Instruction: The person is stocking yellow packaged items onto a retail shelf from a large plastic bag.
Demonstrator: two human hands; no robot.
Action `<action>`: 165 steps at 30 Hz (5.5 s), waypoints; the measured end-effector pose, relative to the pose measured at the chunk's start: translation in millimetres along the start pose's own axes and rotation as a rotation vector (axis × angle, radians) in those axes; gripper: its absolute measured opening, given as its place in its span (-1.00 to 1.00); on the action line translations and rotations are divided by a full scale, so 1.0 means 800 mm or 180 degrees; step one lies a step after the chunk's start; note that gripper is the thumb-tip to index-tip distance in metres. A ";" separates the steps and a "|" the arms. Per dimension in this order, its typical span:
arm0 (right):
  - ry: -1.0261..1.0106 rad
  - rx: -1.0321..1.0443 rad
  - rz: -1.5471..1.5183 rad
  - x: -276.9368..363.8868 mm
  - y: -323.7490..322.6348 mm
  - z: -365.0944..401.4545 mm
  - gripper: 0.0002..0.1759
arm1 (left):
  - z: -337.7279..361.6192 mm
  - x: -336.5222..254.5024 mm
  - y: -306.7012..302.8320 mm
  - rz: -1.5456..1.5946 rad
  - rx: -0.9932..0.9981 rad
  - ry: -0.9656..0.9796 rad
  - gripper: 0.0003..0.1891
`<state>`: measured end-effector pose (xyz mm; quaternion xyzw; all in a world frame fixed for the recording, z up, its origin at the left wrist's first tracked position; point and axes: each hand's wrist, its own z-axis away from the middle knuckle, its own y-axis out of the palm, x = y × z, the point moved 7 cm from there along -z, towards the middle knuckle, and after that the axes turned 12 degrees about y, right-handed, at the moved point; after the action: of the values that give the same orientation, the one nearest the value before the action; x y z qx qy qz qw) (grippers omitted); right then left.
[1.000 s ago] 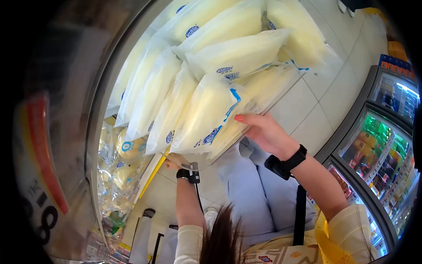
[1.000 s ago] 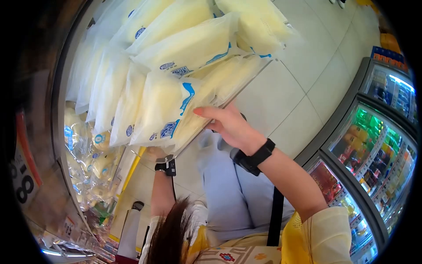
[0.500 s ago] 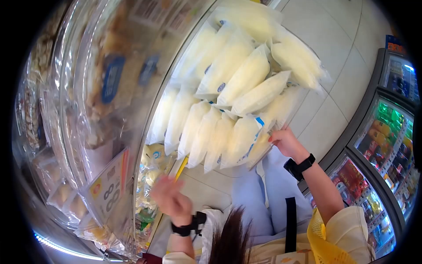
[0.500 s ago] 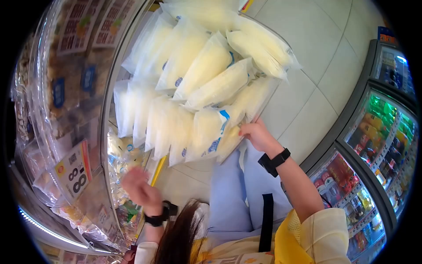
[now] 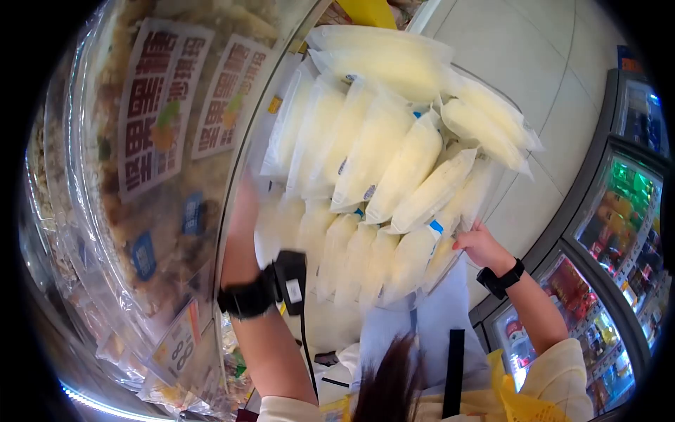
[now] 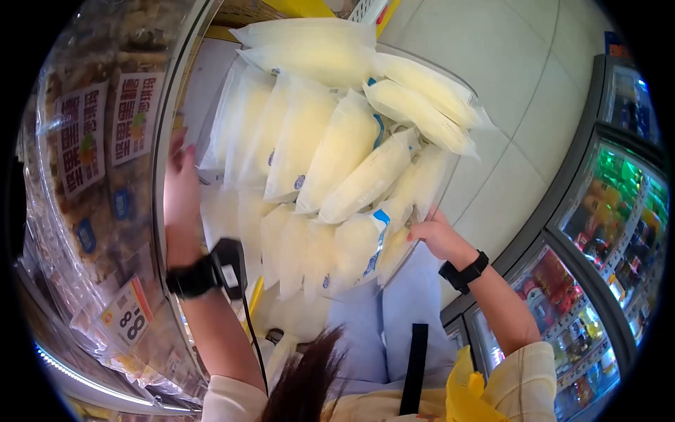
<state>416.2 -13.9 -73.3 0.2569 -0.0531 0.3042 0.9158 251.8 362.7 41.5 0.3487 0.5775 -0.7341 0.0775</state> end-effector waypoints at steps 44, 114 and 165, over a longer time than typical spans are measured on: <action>0.0226 -0.0060 0.0063 -0.004 -0.009 -0.007 -0.45 | -0.069 -0.048 0.036 -0.0477 0.0236 0.1209 -0.68; 0.0083 0.0239 -0.0347 0.156 0.110 -0.019 -0.28 | 0.229 -0.035 -0.006 0.0630 0.0374 -0.0603 -0.67; 0.0842 -0.0874 0.0222 -0.267 -0.073 0.020 -0.57 | 0.471 0.231 0.144 -0.2185 0.1565 -0.0454 -0.11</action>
<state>278.3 -175.4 -139.6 0.0853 0.0179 0.3568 0.9301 14.3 39.4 -127.2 0.0928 0.4611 -0.8554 -0.2170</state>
